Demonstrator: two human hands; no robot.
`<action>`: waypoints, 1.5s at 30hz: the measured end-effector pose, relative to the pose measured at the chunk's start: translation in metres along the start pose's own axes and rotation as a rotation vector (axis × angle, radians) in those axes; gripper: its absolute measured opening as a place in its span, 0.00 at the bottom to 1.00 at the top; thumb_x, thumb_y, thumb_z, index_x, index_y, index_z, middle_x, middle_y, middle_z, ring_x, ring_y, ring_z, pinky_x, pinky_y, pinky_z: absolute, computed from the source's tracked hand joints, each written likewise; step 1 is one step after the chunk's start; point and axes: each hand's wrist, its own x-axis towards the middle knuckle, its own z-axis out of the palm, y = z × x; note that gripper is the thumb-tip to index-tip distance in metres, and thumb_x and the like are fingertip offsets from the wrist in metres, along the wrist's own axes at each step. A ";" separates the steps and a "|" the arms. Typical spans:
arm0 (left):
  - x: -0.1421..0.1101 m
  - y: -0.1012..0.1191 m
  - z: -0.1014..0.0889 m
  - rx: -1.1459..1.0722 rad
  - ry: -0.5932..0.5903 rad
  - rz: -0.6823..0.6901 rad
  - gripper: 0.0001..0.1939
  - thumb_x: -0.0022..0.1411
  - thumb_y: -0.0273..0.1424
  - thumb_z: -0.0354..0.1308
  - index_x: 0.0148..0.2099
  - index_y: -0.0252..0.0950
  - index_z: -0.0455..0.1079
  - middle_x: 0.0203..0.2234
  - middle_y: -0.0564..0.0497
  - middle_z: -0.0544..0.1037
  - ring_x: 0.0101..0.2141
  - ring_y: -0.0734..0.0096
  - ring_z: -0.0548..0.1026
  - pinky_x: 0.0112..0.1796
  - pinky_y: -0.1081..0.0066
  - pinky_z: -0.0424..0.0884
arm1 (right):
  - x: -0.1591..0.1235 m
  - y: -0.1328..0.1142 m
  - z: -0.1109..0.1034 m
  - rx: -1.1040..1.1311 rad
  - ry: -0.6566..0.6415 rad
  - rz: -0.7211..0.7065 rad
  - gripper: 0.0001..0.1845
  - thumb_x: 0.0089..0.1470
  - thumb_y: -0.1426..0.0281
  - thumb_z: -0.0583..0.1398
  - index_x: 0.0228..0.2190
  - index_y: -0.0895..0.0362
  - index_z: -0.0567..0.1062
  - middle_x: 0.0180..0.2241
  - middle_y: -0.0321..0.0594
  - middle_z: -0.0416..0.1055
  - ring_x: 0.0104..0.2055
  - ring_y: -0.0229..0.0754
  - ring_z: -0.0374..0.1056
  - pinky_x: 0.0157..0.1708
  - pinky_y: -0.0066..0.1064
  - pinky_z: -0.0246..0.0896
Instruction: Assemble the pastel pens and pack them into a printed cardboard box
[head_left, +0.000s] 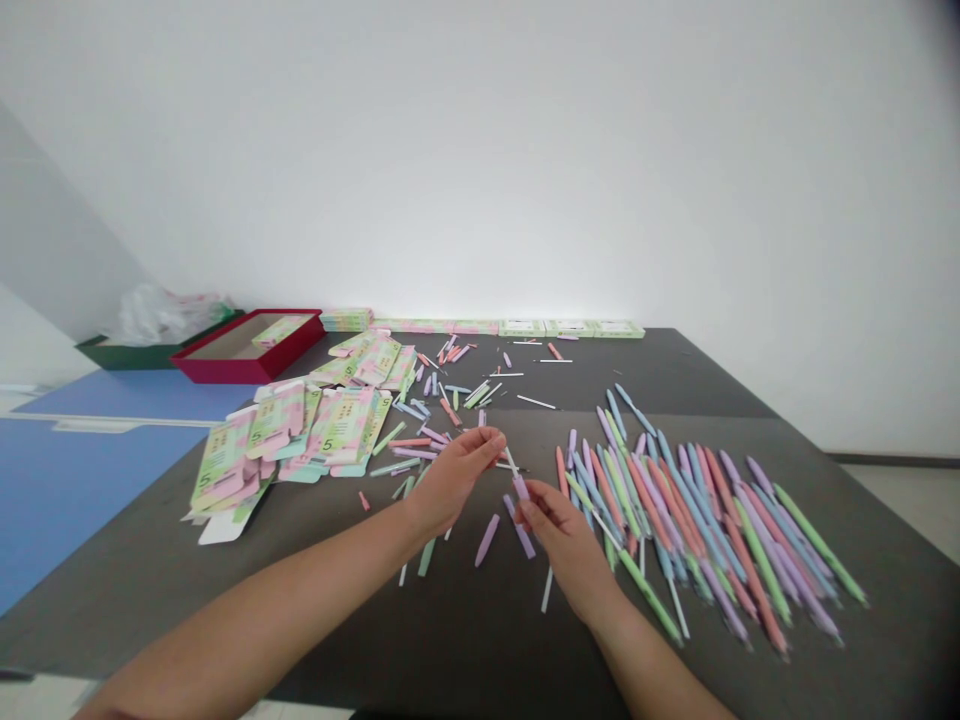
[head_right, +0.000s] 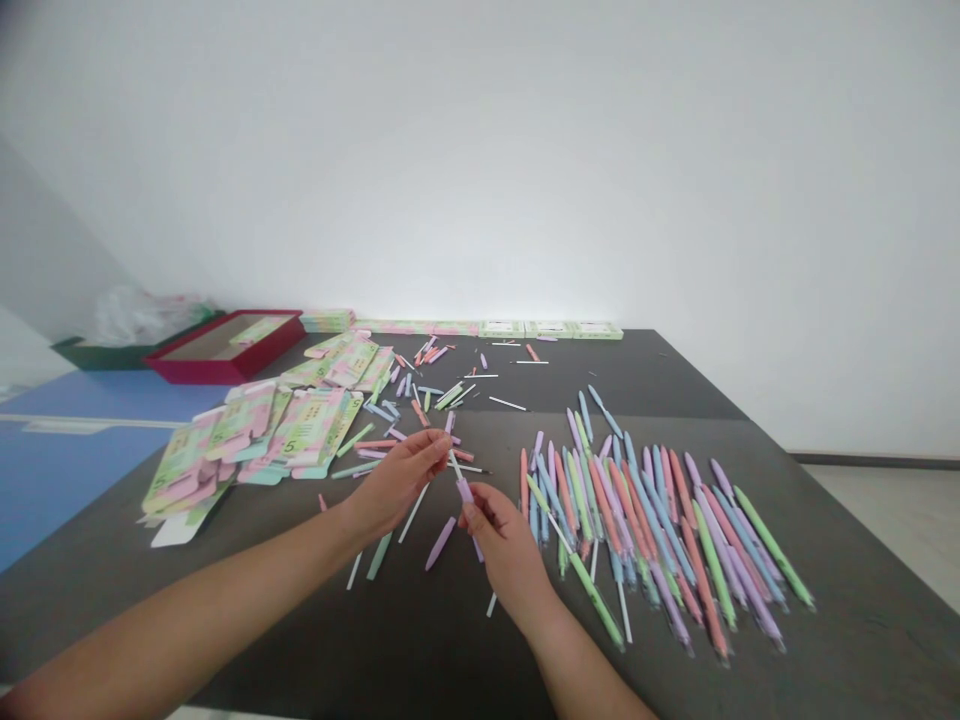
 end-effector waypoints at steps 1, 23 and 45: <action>0.000 -0.002 0.000 0.046 0.005 0.018 0.09 0.57 0.36 0.59 0.33 0.34 0.68 0.24 0.56 0.68 0.28 0.80 0.65 0.34 0.79 0.62 | 0.000 0.001 0.000 -0.006 0.001 -0.006 0.15 0.54 0.62 0.56 0.41 0.57 0.73 0.27 0.36 0.68 0.31 0.40 0.63 0.32 0.30 0.58; -0.008 0.011 0.007 0.297 0.013 0.124 0.14 0.56 0.37 0.57 0.44 0.36 0.69 0.35 0.51 0.75 0.37 0.70 0.71 0.42 0.70 0.63 | -0.002 -0.003 -0.006 0.040 0.063 -0.117 0.12 0.55 0.65 0.55 0.41 0.54 0.72 0.29 0.35 0.70 0.33 0.38 0.65 0.36 0.30 0.59; -0.070 0.012 -0.020 0.684 0.018 0.039 0.11 0.57 0.39 0.55 0.36 0.36 0.66 0.28 0.53 0.72 0.31 0.71 0.70 0.33 0.73 0.65 | -0.012 -0.008 -0.027 -0.003 0.030 -0.117 0.12 0.55 0.63 0.58 0.41 0.51 0.73 0.29 0.33 0.70 0.34 0.37 0.64 0.37 0.28 0.58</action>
